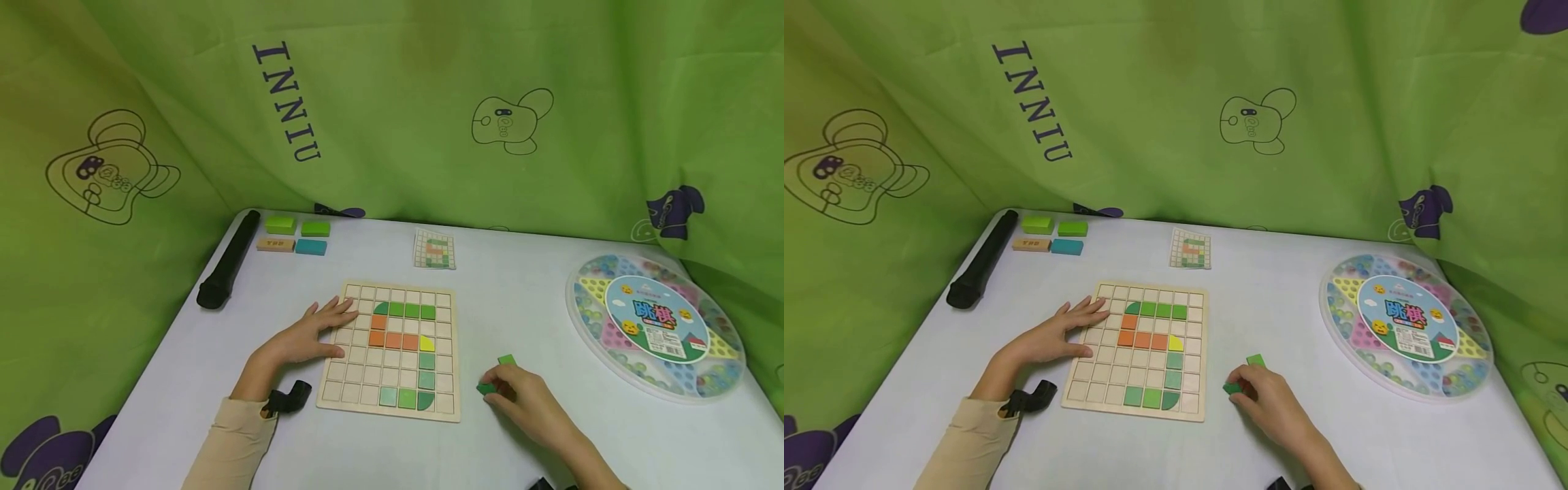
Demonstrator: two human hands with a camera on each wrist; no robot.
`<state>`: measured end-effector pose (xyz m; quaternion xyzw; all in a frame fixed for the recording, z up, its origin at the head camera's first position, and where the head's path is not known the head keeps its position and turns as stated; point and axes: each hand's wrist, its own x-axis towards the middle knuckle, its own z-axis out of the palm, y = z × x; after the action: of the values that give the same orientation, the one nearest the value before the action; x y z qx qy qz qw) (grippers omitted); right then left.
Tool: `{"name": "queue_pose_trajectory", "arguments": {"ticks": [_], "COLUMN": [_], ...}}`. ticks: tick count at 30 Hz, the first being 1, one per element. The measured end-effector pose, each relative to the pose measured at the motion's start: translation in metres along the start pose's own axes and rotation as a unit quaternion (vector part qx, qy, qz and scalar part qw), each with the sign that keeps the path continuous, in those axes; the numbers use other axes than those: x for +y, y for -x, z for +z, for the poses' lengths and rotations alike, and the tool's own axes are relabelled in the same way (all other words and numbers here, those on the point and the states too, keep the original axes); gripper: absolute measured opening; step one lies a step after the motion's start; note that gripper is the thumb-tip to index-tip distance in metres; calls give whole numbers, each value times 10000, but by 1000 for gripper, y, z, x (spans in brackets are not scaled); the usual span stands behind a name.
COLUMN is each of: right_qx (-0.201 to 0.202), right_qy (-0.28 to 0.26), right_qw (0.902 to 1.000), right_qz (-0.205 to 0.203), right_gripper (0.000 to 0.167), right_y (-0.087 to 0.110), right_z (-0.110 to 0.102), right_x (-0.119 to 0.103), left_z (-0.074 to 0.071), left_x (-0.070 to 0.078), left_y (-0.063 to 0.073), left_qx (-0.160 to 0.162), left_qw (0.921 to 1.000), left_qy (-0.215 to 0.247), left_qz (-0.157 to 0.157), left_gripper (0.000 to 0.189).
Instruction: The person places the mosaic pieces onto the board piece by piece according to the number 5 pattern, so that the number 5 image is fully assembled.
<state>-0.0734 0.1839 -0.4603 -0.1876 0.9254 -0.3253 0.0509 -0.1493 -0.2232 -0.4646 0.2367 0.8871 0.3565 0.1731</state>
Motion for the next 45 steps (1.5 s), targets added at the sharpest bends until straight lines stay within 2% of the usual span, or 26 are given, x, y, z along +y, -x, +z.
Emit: {"name": "queue_pose_trajectory", "arguments": {"ticks": [4, 13, 20, 22, 31, 39, 45], "right_qx": [-84, 49, -488, -636, -867, -967, -1053], "right_qy": [-261, -1145, -1942, -2085, -2111, -2253, -1957], "right_qw": [9996, 9934, 9796, 9759, 9733, 9662, 9672], "right_qz": [-27, -94, 161, 128, -237, -793, -1230], "right_gripper": [26, 23, 29, 29, 32, 26, 26], "right_y": [-1, -7, -16, -19, -28, -38, -51], "right_z": [-1, -1, 4, 7, 25, 42, 57], "right_x": [1, -3, -22, -26, -43, -59, -74], "left_z": [0, 1, 1, 1, 1, 0, 0], "left_x": [0, -1, -2, -2, 0, 0, 0], "left_y": [0, 0, 0, 0, 0, 0, 1], "left_qx": [7, -20, -12, -12, -13, -15, -2], "left_qw": [10000, 10000, 10000, 10000, 10000, 10000, 10000], "left_qy": [-5, 15, 26, 25, 72, 54, 16], "left_qz": [30, 18, -10, -11, 5, -20, -50], "left_gripper": [75, 76, 76, 76, 75, 75, 74]}}
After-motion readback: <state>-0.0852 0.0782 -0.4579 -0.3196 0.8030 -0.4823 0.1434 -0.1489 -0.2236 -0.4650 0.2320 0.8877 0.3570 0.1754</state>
